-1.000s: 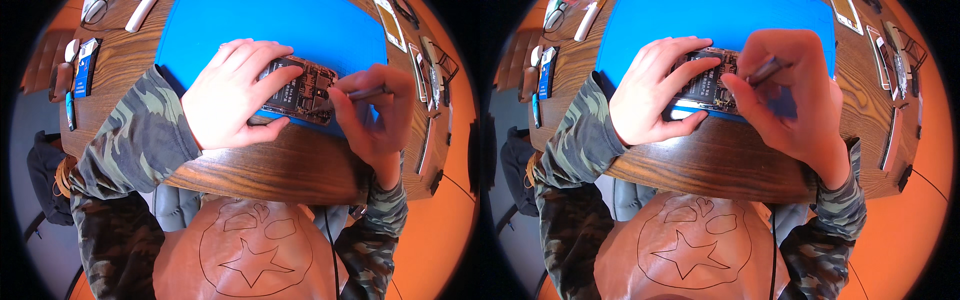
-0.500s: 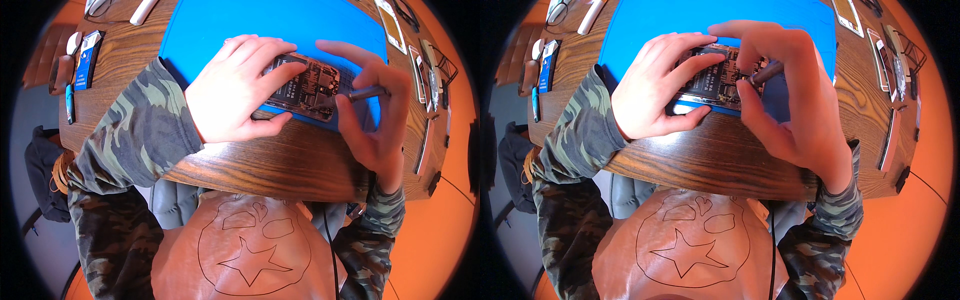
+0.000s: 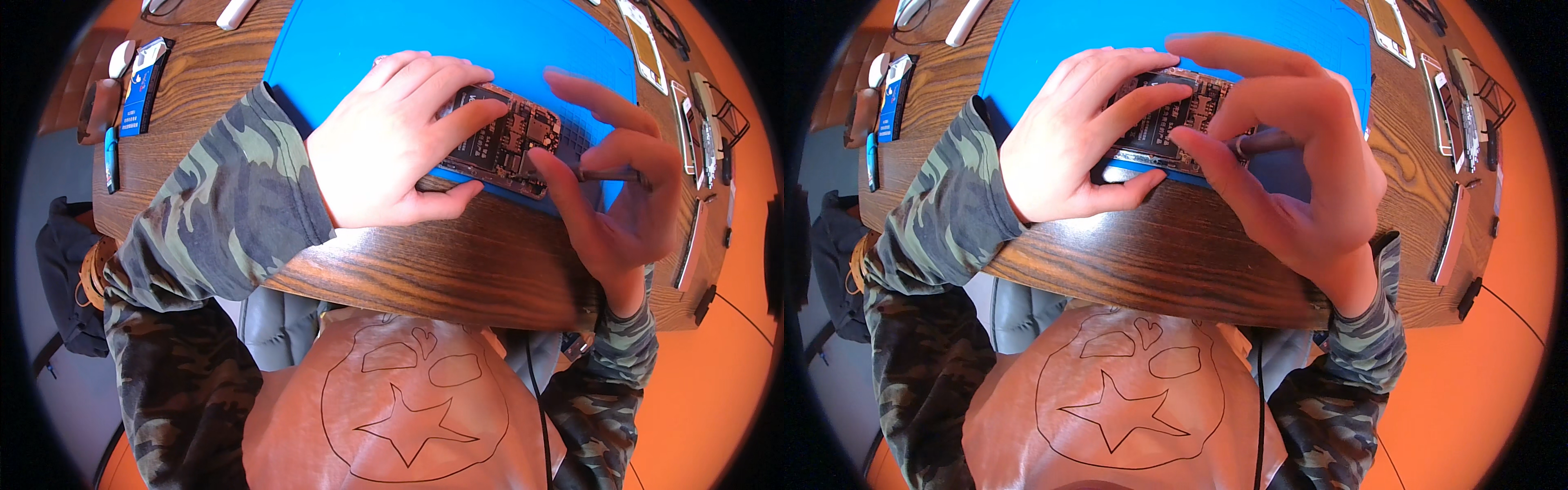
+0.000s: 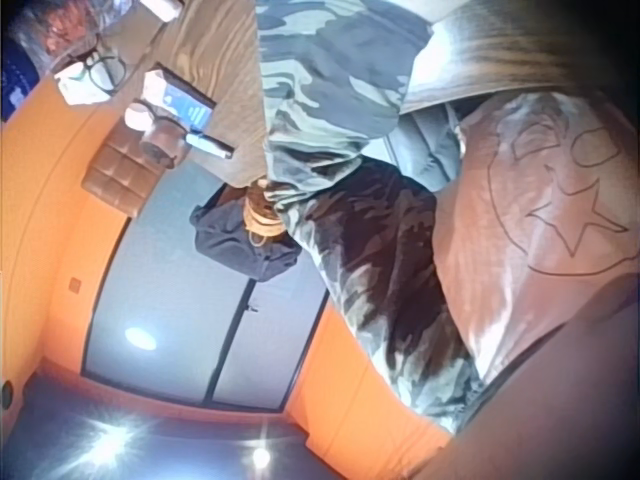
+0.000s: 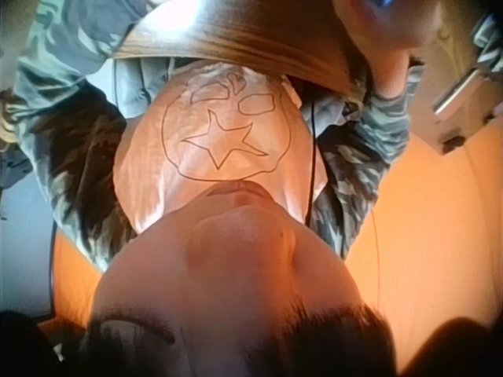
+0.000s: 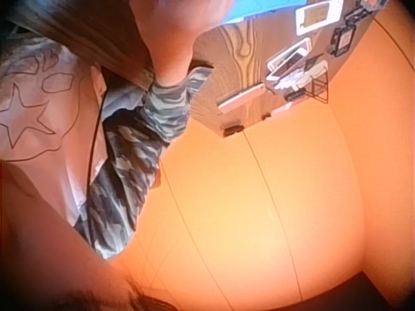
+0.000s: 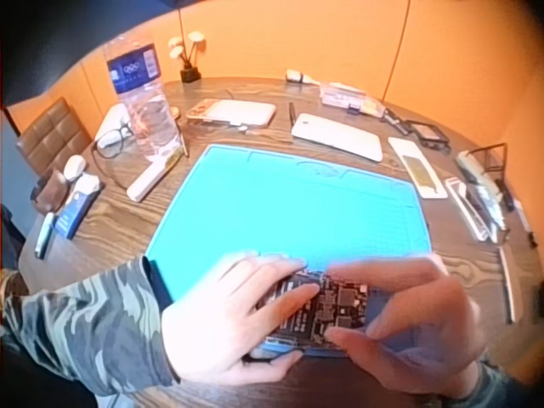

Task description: The person uses a screwdriver to remove screws from a disassembled smartphone motherboard placed on a blue mat. They repeatedly unscrew fasteners, reposition the board, and continue removing screws across the surface.

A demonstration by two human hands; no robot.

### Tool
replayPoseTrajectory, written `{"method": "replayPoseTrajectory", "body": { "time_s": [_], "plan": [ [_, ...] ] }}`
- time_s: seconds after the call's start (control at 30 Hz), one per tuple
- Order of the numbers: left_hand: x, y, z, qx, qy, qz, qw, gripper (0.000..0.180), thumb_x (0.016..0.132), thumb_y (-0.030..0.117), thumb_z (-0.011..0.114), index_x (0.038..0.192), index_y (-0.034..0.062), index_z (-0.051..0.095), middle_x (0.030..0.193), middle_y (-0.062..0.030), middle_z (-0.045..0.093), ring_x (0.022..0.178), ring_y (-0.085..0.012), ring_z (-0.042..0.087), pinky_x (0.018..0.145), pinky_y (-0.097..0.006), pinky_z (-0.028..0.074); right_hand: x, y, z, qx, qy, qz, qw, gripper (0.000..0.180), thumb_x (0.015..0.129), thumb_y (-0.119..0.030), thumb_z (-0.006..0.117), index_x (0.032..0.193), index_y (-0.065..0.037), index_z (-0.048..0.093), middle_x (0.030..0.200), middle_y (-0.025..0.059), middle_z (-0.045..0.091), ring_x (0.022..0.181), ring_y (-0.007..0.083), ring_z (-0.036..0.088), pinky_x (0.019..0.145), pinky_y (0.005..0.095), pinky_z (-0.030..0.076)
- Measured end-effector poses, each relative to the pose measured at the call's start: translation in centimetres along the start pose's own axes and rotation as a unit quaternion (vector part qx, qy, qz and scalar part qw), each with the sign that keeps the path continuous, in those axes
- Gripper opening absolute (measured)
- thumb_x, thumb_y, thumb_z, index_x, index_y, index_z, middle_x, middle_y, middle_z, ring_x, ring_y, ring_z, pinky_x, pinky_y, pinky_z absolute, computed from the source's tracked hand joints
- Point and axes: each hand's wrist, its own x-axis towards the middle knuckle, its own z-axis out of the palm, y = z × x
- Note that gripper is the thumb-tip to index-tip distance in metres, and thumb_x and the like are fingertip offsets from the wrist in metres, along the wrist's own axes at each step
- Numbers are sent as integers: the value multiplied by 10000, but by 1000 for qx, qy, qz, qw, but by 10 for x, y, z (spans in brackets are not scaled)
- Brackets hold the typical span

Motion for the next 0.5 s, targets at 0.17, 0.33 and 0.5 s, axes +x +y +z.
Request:
{"method": "replayPoseTrajectory", "body": {
  "time_s": [0.17, 0.33, 0.5],
  "plan": [
    [1, 1, -1, -26, -4, -13, 1000, 642, 734, 274, 740, 1324, 78, 576, 1358, -183, 479, 1205, -380, 495, 1032, -467, 377, 0, -3, -6, -34, -34, 10, 999, 327, 812, 134, 655, 965, -37, 422, 1232, 346, 599, 1111, 299, 643, 930, 360, 492],
    [3, 1, 0, 6, -31, 30, 999, 596, 755, 272, 709, 1333, 164, 609, 1351, -181, 473, 1223, -376, 481, 1031, -469, 367, -4, -1, -1, 5, 11, 28, 1000, 338, 812, 86, 677, 960, -60, 410, 1217, 343, 611, 1092, 297, 635, 934, 395, 461],
    [2, 2, 2, 18, -34, 30, 999, 584, 755, 263, 698, 1328, 177, 624, 1357, -183, 472, 1227, -375, 480, 1035, -473, 365, -6, -1, -7, -42, -17, 25, 999, 352, 808, 61, 690, 956, -70, 399, 1182, 330, 634, 1083, 286, 630, 932, 400, 443]
  ]
}}
